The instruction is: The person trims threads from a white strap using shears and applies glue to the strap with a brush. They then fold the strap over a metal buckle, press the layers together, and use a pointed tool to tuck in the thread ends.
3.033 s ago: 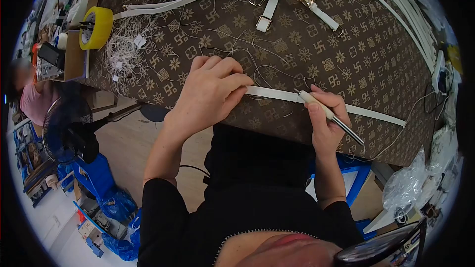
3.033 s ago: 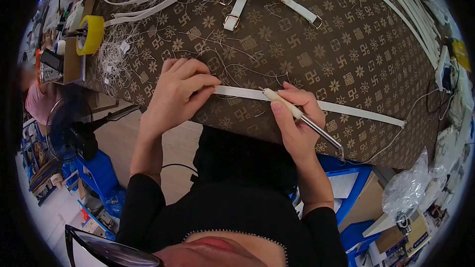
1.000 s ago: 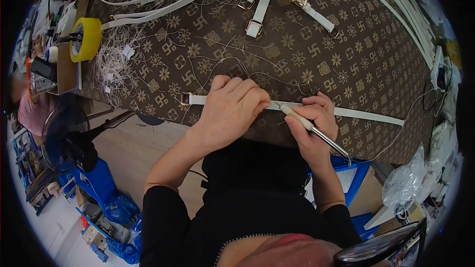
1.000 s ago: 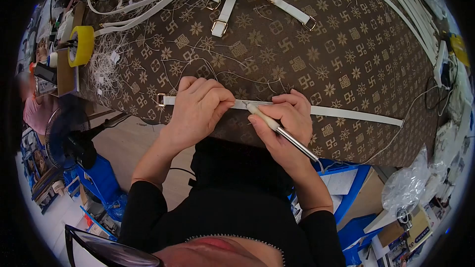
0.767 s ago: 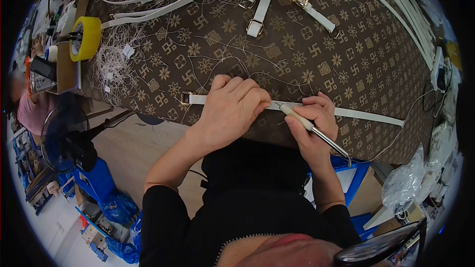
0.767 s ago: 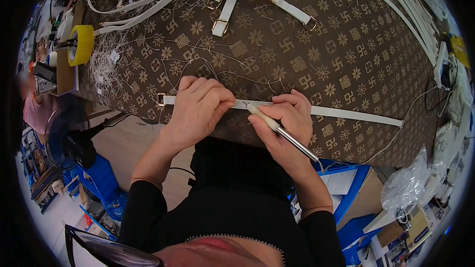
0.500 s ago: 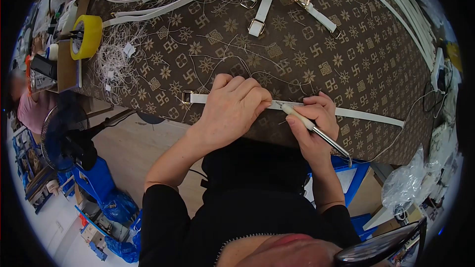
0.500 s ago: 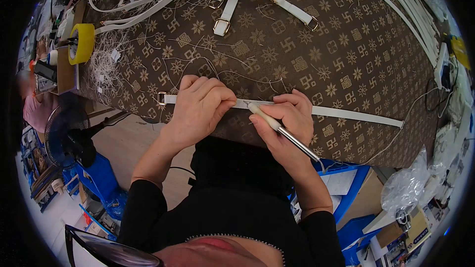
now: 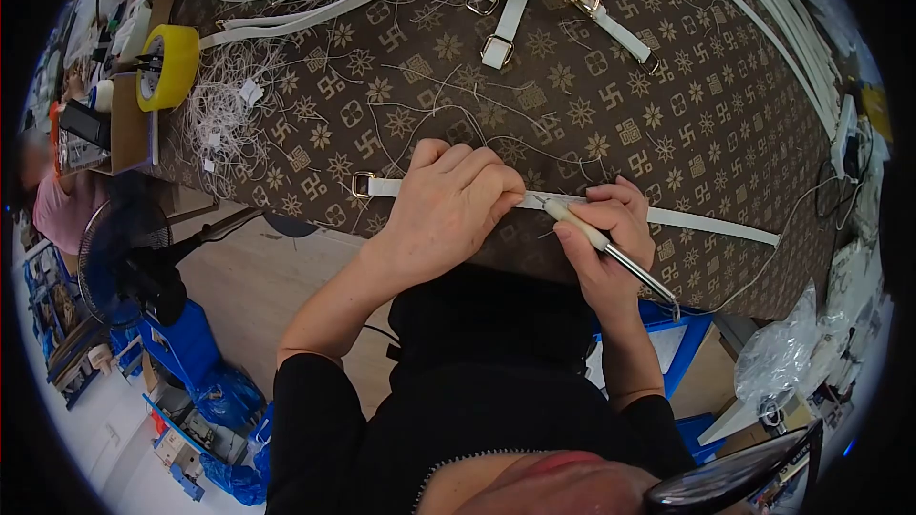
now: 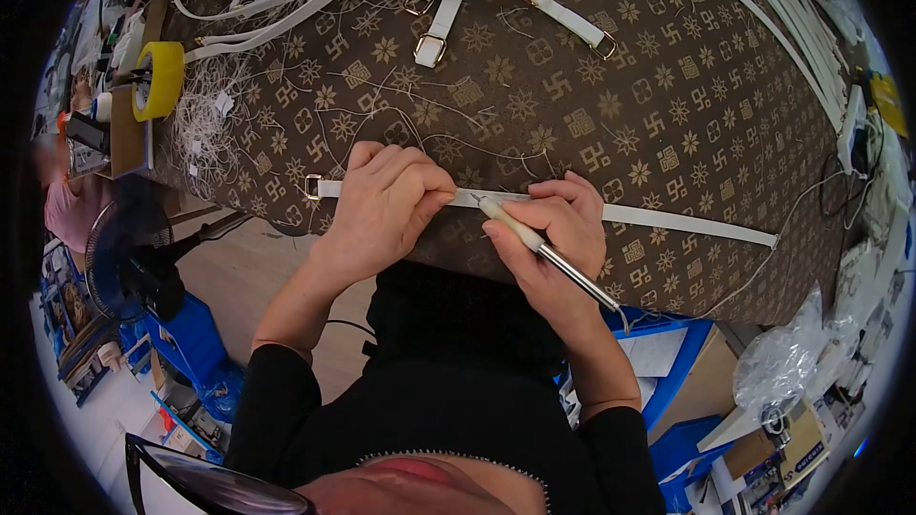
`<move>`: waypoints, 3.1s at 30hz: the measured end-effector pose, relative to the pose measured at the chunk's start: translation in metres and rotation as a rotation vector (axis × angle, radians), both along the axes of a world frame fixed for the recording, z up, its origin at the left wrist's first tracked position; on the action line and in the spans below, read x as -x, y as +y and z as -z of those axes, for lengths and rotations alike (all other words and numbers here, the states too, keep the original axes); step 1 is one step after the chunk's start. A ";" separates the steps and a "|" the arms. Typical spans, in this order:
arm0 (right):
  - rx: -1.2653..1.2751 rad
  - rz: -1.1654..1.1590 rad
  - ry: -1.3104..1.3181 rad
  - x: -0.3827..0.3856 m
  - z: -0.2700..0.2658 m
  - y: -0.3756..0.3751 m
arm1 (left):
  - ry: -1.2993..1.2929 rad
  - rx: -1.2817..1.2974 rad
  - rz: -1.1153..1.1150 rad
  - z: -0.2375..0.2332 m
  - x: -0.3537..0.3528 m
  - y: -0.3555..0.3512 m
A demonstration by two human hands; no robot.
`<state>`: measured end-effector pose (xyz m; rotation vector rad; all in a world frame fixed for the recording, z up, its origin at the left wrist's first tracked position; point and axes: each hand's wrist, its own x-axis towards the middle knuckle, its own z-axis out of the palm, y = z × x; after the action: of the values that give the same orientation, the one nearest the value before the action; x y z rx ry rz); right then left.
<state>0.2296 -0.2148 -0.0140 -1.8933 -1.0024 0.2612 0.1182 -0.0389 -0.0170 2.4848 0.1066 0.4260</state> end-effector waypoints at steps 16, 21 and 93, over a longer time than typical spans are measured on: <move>-0.160 0.057 0.133 -0.002 0.009 -0.011 | 0.247 -0.040 -0.028 -0.029 0.013 0.026; -0.202 0.073 0.235 -0.006 0.007 -0.015 | 0.312 0.073 -0.058 -0.034 0.009 0.016; 0.094 -0.032 -0.008 0.012 -0.004 0.017 | 0.091 0.079 -0.119 -0.015 0.018 -0.005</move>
<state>0.2172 -0.1977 -0.0095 -1.9658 -1.0423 0.3245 0.1006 -0.0439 -0.0024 2.4272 0.3036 0.3512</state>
